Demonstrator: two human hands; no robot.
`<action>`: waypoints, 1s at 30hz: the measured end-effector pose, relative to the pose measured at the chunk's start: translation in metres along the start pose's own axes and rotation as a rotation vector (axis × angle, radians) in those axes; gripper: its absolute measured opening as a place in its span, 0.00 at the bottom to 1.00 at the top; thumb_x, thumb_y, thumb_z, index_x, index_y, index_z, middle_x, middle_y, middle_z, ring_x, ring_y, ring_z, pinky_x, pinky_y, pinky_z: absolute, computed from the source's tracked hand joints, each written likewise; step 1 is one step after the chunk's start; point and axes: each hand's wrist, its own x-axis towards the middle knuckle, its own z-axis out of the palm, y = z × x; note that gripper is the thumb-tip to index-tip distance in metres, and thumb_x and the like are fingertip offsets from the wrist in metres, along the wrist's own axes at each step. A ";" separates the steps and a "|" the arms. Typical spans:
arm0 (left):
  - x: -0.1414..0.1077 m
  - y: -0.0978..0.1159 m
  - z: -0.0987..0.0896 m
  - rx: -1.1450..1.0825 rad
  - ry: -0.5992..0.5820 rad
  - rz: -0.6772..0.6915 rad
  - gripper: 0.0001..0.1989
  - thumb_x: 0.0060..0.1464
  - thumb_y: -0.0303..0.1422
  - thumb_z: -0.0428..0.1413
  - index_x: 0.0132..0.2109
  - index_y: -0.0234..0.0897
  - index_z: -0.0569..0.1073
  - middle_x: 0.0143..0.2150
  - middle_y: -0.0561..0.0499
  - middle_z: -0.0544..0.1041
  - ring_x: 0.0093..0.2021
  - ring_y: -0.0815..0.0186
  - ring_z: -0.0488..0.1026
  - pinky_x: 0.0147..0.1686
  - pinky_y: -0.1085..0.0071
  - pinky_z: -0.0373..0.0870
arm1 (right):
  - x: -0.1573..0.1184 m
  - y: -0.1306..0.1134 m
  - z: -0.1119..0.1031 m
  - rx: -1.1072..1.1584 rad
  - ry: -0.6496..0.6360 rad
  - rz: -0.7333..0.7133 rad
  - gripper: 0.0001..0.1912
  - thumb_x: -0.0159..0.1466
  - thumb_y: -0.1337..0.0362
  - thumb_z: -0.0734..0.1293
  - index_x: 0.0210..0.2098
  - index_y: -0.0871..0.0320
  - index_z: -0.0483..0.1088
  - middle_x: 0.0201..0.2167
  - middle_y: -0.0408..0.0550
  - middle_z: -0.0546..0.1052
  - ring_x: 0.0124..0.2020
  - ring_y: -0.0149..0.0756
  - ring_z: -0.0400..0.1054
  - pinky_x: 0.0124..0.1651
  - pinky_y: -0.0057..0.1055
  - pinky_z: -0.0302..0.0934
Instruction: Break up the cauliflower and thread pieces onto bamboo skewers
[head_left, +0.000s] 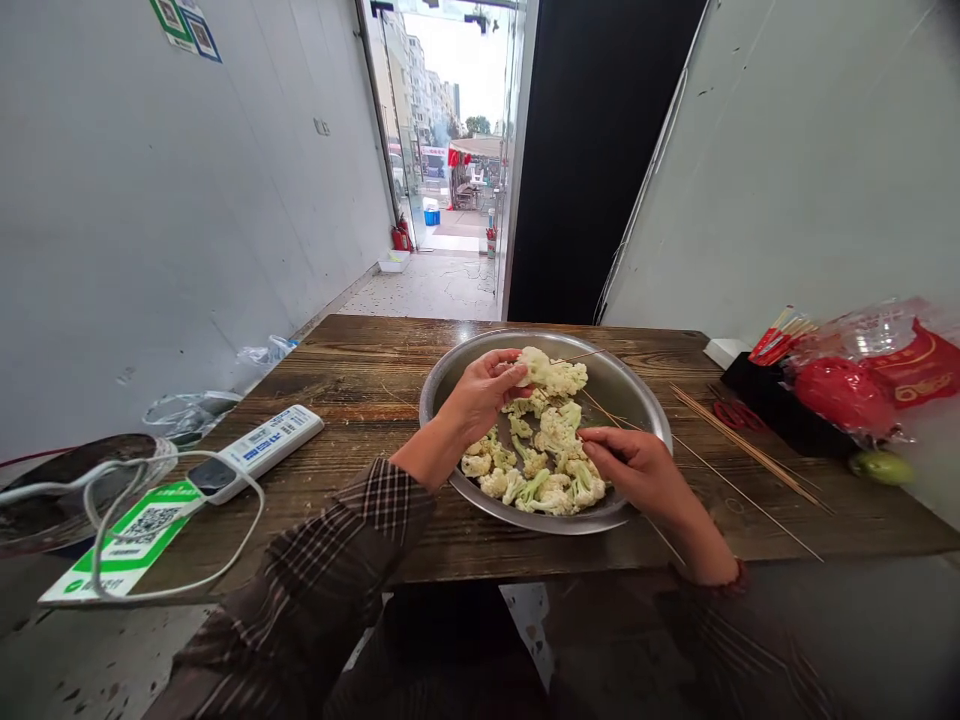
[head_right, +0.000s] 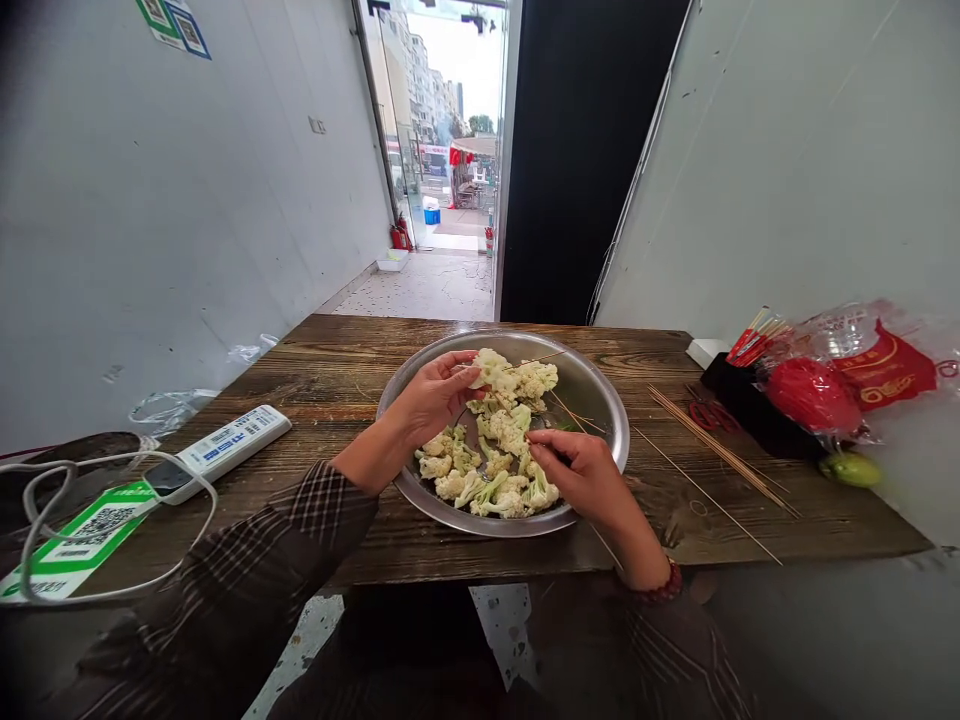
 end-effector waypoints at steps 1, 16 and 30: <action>-0.001 0.000 0.001 0.003 -0.026 -0.005 0.18 0.45 0.25 0.64 0.44 0.31 0.70 0.33 0.50 0.76 0.30 0.71 0.75 0.33 0.73 0.72 | 0.000 0.000 0.000 0.000 0.004 0.006 0.16 0.63 0.58 0.62 0.41 0.59 0.78 0.22 0.46 0.76 0.25 0.35 0.69 0.26 0.28 0.61; -0.002 0.005 0.006 0.001 -0.021 -0.117 0.09 0.42 0.18 0.59 0.32 0.29 0.70 0.26 0.53 0.71 0.27 0.72 0.72 0.31 0.73 0.72 | -0.001 0.000 0.002 0.011 0.109 0.019 0.14 0.62 0.59 0.63 0.40 0.59 0.78 0.33 0.49 0.81 0.33 0.38 0.74 0.36 0.32 0.67; -0.005 0.002 0.009 0.138 -0.022 -0.064 0.08 0.52 0.29 0.58 0.34 0.32 0.64 0.27 0.48 0.76 0.22 0.72 0.71 0.23 0.76 0.69 | 0.000 0.000 0.001 -0.030 0.079 0.008 0.15 0.62 0.61 0.63 0.41 0.59 0.78 0.33 0.49 0.81 0.34 0.40 0.76 0.35 0.31 0.68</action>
